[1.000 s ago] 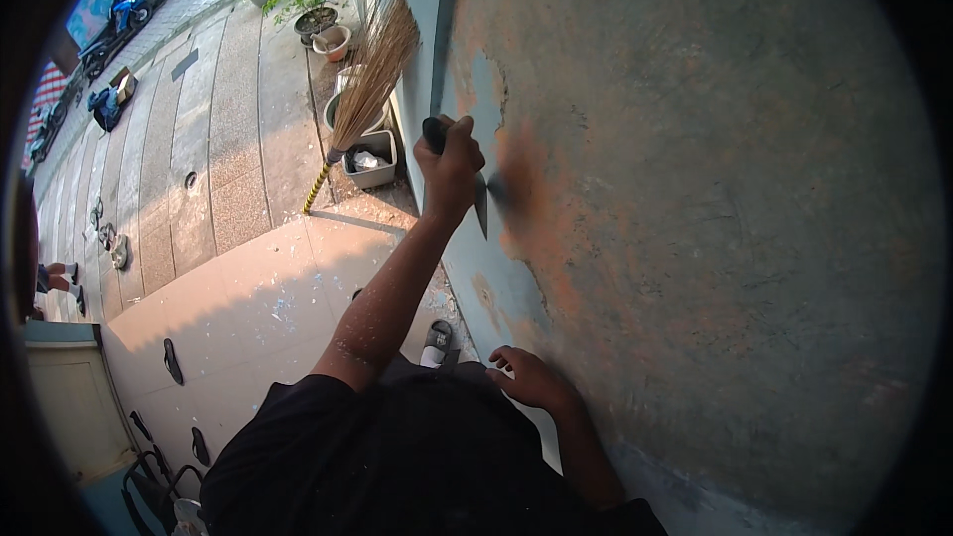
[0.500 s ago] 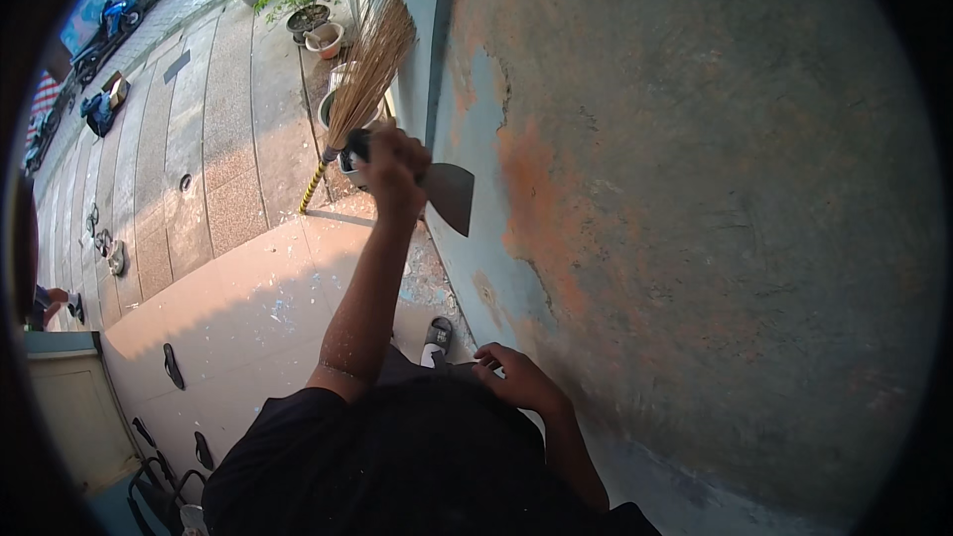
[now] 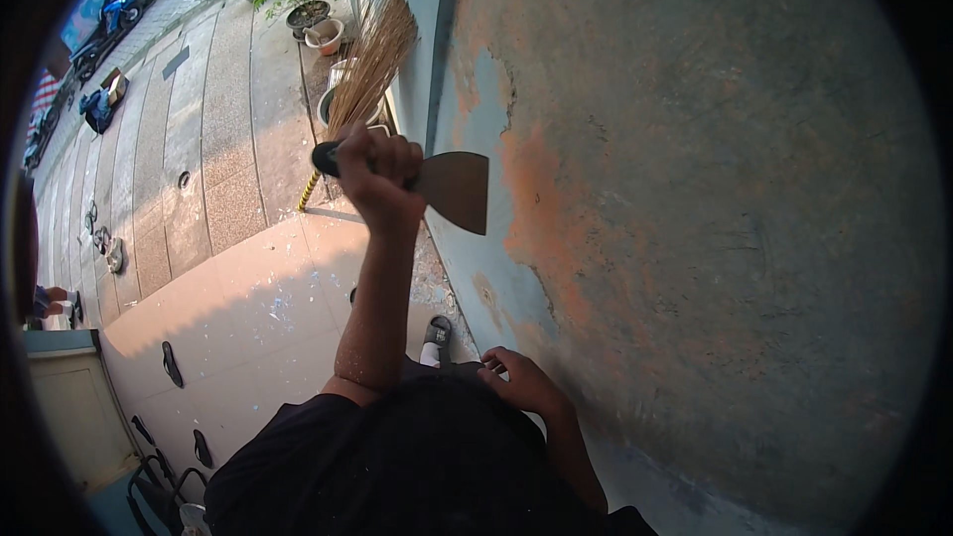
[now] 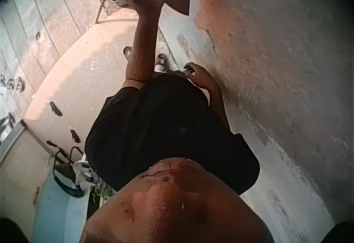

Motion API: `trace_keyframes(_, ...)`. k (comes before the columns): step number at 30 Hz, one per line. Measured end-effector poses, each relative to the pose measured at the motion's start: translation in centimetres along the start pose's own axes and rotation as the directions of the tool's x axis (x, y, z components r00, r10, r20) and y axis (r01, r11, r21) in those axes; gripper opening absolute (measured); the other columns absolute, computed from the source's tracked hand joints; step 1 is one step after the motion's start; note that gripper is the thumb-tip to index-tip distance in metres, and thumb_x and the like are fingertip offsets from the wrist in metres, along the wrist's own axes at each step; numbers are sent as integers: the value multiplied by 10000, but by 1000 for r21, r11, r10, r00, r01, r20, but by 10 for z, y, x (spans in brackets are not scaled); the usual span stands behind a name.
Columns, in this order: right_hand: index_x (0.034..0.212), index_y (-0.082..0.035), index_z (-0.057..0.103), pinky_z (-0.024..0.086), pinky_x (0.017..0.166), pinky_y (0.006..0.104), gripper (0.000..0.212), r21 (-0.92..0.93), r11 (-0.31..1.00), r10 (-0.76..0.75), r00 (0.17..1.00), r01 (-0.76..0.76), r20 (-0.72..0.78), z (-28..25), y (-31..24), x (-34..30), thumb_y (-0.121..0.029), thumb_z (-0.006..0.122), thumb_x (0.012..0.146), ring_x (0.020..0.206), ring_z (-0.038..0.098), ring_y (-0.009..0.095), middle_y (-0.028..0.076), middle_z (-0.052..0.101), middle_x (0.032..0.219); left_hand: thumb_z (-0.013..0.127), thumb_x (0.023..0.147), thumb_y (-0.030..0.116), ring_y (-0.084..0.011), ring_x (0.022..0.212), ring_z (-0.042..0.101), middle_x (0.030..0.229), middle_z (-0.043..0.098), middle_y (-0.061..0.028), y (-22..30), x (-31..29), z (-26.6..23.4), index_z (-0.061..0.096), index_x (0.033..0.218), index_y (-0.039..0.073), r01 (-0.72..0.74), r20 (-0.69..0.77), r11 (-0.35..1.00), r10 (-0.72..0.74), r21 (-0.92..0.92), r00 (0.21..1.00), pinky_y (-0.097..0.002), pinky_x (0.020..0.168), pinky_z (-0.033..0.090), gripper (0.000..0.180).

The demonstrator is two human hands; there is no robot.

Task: The person scrapes peeling paint from a wall using a putty knife.

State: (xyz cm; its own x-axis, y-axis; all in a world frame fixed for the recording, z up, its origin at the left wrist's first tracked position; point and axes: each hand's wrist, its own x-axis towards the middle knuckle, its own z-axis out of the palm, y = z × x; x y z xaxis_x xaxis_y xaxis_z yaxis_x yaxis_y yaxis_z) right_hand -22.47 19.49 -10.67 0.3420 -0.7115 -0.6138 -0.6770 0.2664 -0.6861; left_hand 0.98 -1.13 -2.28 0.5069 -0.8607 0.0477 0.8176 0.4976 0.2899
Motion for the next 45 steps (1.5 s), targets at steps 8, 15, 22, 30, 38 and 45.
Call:
trace_keyframes(8,1184,-10,614,516,890,378,385,1,1000,-17,1000,17,3,-7,2,5,-312,639,947,993,667,245,157,688,1064,559,960,187,-66,404,257,514,273,68,-9,24,-19,363,661,174,40,-47,973,-30,226,998,-274,407,234,358)
trace_keyframes(15,1177,-7,615,517,885,379,389,-23,1000,-13,997,14,76,-8,-6,11,-318,641,945,984,670,254,156,690,1054,621,924,85,-76,410,370,522,415,16,-57,9,-31,462,773,107,110,-28,937,-107,330,994,-273,400,279,221)
trace_keyframes(22,1159,-9,619,516,884,378,372,-24,999,-22,999,22,29,-11,-3,13,-312,643,945,981,670,254,159,692,1044,499,988,240,-77,403,206,509,231,65,13,22,-5,360,685,166,20,-141,997,-8,81,990,-276,413,190,341)
trace_keyframes(30,1155,-11,620,515,882,378,362,-24,998,-49,994,51,93,-14,-8,20,-302,647,941,965,671,256,153,694,1027,565,947,106,-66,375,262,504,308,55,-3,26,13,373,671,145,88,2,990,-89,109,996,-277,378,225,339)
trace_keyframes(38,1170,-4,619,518,882,372,392,-75,997,-25,993,34,118,-10,-8,18,-317,652,935,986,673,257,158,694,1038,588,929,122,-75,386,267,518,319,51,-23,14,9,402,700,147,107,18,981,-111,160,994,-282,386,216,296)
trace_keyframes(45,1177,1,614,519,883,373,403,-97,993,-56,996,63,73,-3,-11,17,-323,645,939,991,671,258,166,692,1045,545,963,127,-70,388,287,509,302,58,-14,20,-5,414,708,144,46,-153,999,-46,-9,987,-278,382,227,287)
